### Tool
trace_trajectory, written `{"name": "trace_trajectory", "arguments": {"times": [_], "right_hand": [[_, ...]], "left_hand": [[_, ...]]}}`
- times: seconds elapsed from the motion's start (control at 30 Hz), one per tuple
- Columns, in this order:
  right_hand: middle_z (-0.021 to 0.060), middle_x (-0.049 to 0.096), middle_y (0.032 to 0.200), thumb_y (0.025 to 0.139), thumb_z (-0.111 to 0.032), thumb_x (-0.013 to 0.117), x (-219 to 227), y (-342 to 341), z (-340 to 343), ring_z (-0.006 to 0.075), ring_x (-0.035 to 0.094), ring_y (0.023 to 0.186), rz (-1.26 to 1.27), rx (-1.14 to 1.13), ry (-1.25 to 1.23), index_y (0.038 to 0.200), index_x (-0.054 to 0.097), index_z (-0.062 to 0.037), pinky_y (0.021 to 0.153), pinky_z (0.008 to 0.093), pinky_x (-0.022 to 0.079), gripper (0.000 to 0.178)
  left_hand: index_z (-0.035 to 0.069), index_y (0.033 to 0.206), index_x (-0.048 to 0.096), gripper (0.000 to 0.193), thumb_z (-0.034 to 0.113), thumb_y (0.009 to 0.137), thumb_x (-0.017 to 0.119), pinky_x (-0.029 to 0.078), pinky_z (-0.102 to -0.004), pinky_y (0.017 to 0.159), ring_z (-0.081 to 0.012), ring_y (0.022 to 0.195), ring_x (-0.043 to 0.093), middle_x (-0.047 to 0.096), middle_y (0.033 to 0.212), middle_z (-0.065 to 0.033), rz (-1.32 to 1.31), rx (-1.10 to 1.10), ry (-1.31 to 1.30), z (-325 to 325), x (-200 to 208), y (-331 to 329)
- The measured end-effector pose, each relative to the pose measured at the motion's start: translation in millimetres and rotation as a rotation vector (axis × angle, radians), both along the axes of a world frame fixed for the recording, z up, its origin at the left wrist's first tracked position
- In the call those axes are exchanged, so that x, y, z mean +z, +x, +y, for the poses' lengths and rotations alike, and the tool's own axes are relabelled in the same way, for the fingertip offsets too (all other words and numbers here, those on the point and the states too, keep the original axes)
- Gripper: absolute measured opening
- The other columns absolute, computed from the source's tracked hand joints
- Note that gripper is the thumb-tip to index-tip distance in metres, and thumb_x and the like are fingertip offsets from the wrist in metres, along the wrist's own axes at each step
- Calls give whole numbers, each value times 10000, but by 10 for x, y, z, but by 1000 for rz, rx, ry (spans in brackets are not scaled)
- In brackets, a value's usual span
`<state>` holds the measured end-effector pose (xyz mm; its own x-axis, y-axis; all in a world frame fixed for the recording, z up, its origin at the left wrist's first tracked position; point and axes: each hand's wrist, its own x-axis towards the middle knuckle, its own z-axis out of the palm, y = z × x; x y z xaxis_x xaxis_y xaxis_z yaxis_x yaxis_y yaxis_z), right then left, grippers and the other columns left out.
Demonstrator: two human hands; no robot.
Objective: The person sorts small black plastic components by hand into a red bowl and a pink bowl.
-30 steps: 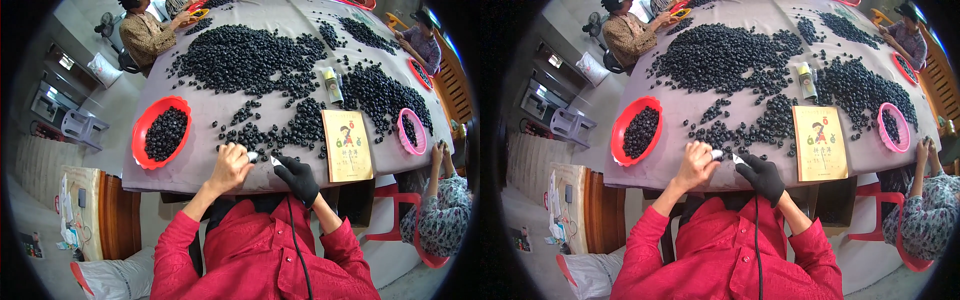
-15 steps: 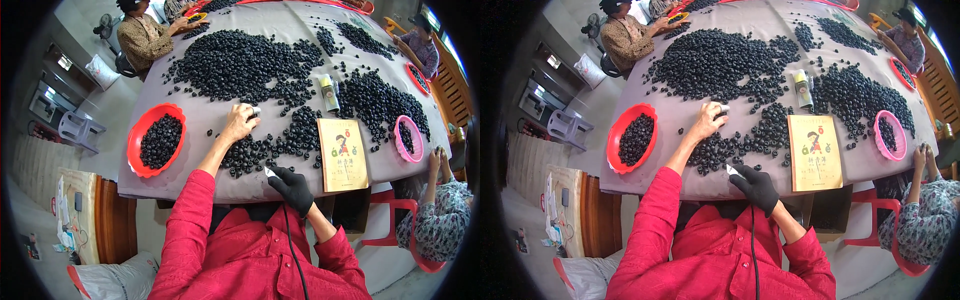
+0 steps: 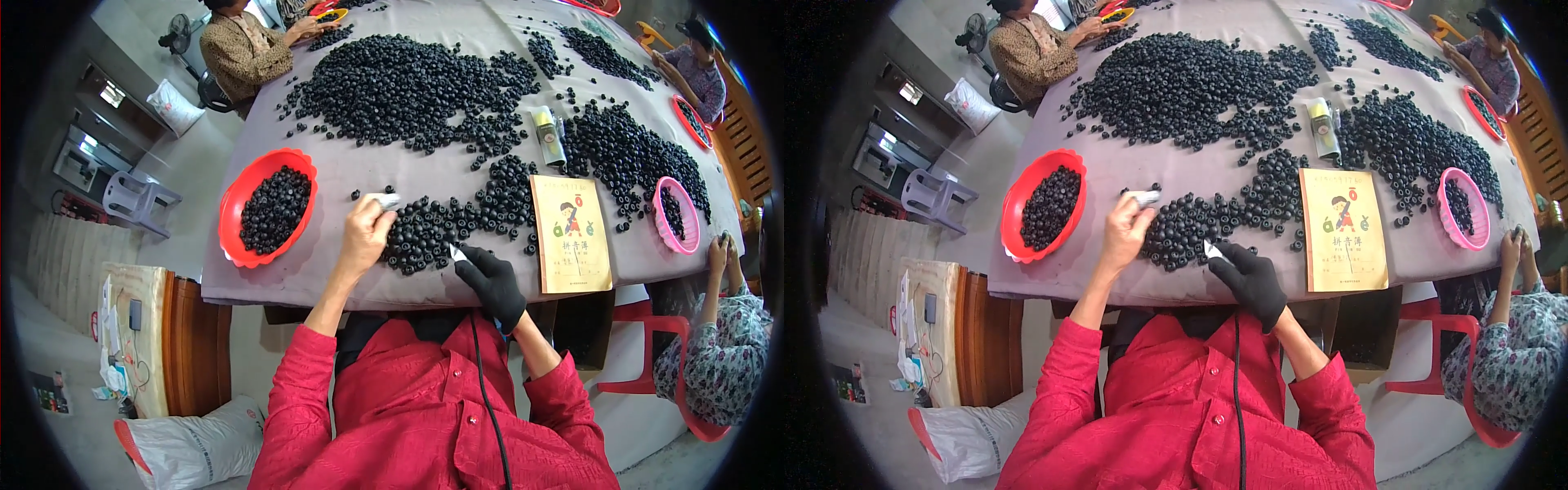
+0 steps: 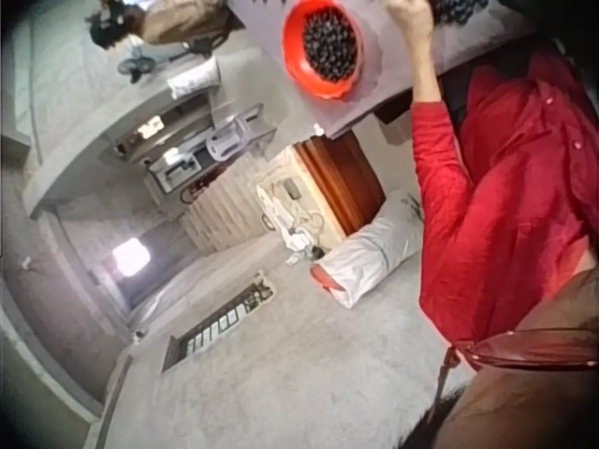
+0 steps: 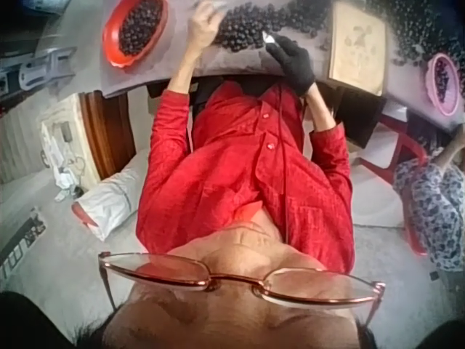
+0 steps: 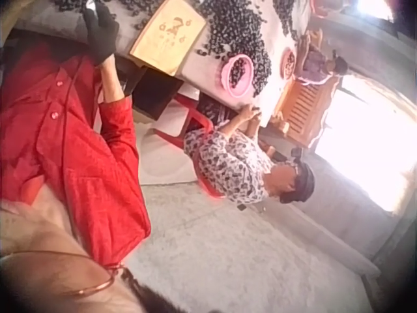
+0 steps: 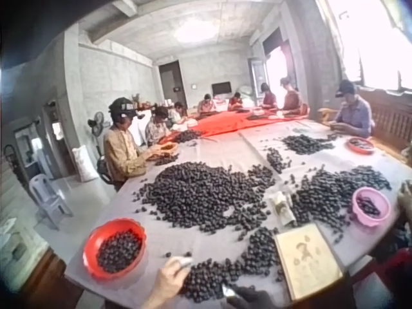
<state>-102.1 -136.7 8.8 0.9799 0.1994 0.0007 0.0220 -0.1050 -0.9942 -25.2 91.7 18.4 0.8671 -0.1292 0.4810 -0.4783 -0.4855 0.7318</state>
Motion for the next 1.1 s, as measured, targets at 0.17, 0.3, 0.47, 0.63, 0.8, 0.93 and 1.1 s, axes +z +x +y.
{"name": "trace_trajectory", "arguments": {"times": [0.17,0.3,0.47,0.63,0.8,0.93,1.1], "right_hand": [[75,639,939,861,-211,577,21,14,7,91,540,868,14,2,-7,1116,558,13,776,267,440,340],[81,643,928,854,-211,581,-28,4,38,100,548,856,11,-38,8,1116,561,8,766,269,442,341],[104,646,930,842,-191,582,-59,9,58,124,567,851,17,-56,-34,1103,573,5,763,272,443,327],[113,643,930,839,-197,584,-53,-5,72,140,576,839,-8,-75,-53,1097,578,0,759,280,445,324],[121,644,943,835,-200,592,-61,3,70,151,587,852,-20,-77,-132,1081,582,4,756,286,448,320],[119,644,937,835,-199,595,-64,-4,71,153,590,850,-70,-72,-88,1069,585,6,751,286,451,312],[74,641,899,832,-190,605,4,-8,165,111,565,811,-73,-85,-68,1054,587,15,728,265,451,303]], "left_hand": [[-7,875,621,118,-19,763,586,419,-273,561,-170,637,534,568,792,-87,-7,160,-7,261,-122,-483],[6,858,617,130,-37,735,612,414,-281,547,-186,618,522,542,747,-78,40,121,33,222,-185,-765],[41,847,609,208,13,657,686,413,-328,577,-218,621,520,524,731,-58,81,173,131,94,-249,-793],[73,858,615,242,79,637,715,424,-365,594,-256,647,538,520,739,-61,128,196,241,34,-179,-693],[76,856,614,211,95,664,700,442,-398,596,-289,678,563,531,782,-90,149,256,378,28,-176,-663],[50,874,627,186,44,694,674,442,-334,571,-227,631,558,530,771,-82,128,218,129,24,-180,-706],[8,892,628,159,-27,737,632,419,-230,542,-67,613,511,520,739,-9,381,11,-350,-148,-144,-858]]}}
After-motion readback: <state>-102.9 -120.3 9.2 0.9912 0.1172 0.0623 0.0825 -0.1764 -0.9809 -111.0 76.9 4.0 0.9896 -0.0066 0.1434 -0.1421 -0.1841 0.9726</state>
